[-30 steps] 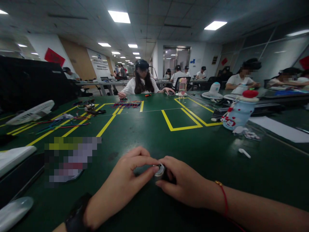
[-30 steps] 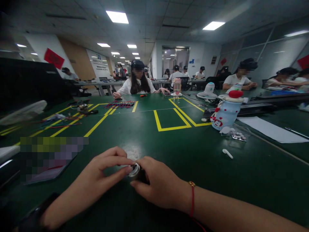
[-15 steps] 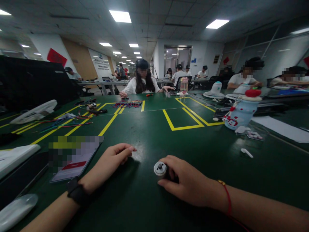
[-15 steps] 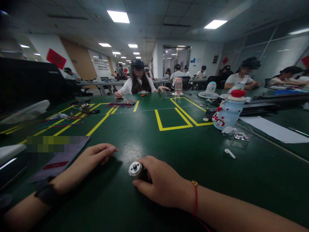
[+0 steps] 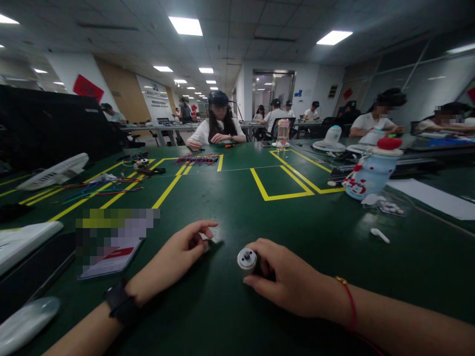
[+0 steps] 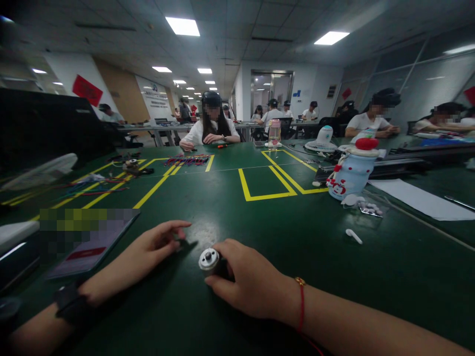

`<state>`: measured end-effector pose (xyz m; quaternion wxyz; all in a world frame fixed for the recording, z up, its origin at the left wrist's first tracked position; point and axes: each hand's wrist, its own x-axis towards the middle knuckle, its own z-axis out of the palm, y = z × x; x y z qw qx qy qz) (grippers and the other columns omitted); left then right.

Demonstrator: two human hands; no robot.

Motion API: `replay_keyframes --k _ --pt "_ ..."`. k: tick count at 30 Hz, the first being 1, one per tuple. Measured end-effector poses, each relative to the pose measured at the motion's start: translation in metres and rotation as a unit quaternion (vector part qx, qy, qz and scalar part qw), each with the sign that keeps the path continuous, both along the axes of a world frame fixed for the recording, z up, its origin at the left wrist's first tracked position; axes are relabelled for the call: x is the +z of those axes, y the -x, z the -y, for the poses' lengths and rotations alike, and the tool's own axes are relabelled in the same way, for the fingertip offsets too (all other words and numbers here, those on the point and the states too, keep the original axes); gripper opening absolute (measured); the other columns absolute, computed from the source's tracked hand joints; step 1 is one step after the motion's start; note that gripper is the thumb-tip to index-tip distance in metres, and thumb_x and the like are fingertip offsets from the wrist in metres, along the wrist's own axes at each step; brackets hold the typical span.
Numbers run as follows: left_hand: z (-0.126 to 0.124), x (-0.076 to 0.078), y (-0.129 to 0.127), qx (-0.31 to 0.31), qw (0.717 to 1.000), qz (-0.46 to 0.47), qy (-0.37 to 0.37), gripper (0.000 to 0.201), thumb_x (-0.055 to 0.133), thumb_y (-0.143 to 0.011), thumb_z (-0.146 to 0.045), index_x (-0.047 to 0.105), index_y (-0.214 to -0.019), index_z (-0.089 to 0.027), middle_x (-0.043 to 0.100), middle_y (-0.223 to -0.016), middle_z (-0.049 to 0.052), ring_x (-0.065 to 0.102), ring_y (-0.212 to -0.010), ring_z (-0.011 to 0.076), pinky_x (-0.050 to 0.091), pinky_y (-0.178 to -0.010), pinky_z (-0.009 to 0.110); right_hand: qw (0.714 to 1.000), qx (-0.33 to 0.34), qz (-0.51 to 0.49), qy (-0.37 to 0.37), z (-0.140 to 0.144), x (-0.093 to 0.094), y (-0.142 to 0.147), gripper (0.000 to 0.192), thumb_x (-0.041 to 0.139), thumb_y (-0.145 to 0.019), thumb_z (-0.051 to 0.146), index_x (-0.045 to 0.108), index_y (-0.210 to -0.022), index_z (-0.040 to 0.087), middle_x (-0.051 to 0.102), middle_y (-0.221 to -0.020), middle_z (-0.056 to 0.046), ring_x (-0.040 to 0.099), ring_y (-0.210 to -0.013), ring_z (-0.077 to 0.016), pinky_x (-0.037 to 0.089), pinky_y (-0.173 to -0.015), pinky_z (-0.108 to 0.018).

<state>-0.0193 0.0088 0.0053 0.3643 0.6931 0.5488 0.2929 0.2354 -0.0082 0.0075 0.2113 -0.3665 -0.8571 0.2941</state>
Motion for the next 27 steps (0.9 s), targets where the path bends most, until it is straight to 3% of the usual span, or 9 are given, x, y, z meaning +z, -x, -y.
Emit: replay_keyframes --k 4,7,10,13,20,27 --pt "0.018 0.007 -0.017 -0.076 0.996 -0.042 -0.036 0.055 0.064 -0.08 -0.026 0.044 -0.13 -0.034 0.057 -0.114 0.002 0.056 -0.1 0.0203 0.045 -0.091 0.036 1.0 0.0 -0.006 -0.003 -0.001 -0.001 0.001 0.02 0.062 -0.081 0.026 0.055 -0.099 0.018 0.056 -0.088 -0.002 0.047 -0.067 -0.0127 0.038 -0.059 -0.026" --pt "0.028 0.012 -0.033 -0.074 0.992 -0.003 -0.099 0.038 0.062 -0.085 -0.031 0.053 -0.121 -0.033 0.058 -0.114 0.001 0.054 -0.105 0.0205 0.044 -0.095 0.036 1.0 0.007 -0.017 -0.006 -0.001 -0.002 0.001 0.021 0.061 -0.081 0.024 0.054 -0.1 0.019 0.056 -0.091 -0.002 0.048 -0.07 -0.0127 0.038 -0.061 -0.026" --pt "0.031 0.016 -0.046 -0.076 0.988 0.003 -0.136 0.014 0.056 -0.089 -0.031 0.065 -0.101 -0.029 0.061 -0.102 0.001 0.056 -0.096 0.0188 0.045 -0.087 0.032 0.999 0.016 -0.024 -0.014 -0.002 -0.003 0.002 0.023 0.061 -0.081 0.023 0.053 -0.102 0.019 0.056 -0.093 -0.002 0.048 -0.072 -0.0127 0.038 -0.063 -0.026" --pt "0.03 0.019 -0.052 -0.063 0.987 0.014 -0.15 0.014 0.055 -0.091 -0.03 0.068 -0.087 -0.026 0.061 -0.095 0.0 0.056 -0.09 0.0172 0.045 -0.082 0.029 1.0 0.015 -0.021 -0.016 -0.002 -0.003 0.002 0.022 0.062 -0.081 0.024 0.053 -0.1 0.019 0.056 -0.091 -0.002 0.047 -0.071 -0.0127 0.038 -0.062 -0.026" --pt "0.026 0.018 -0.033 -0.024 0.988 0.015 -0.152 0.014 0.055 -0.091 -0.032 0.066 -0.086 -0.025 0.058 -0.091 -0.001 0.055 -0.088 0.0166 0.042 -0.08 0.028 1.0 0.006 -0.007 -0.008 -0.001 0.0 0.001 0.021 0.062 -0.081 0.025 0.055 -0.099 0.018 0.056 -0.089 -0.002 0.047 -0.07 -0.0132 0.038 -0.061 -0.026" --pt "0.017 0.004 -0.022 -0.142 0.983 -0.098 -0.069 0.014 0.058 -0.089 -0.033 0.068 -0.083 -0.025 0.06 -0.099 -0.001 0.052 -0.098 0.0185 0.04 -0.089 0.032 1.0 0.007 0.002 -0.005 -0.003 -0.002 0.0 0.02 0.06 -0.082 0.026 0.055 -0.1 0.02 0.055 -0.087 -0.001 0.047 -0.068 -0.0129 0.039 -0.061 -0.026"
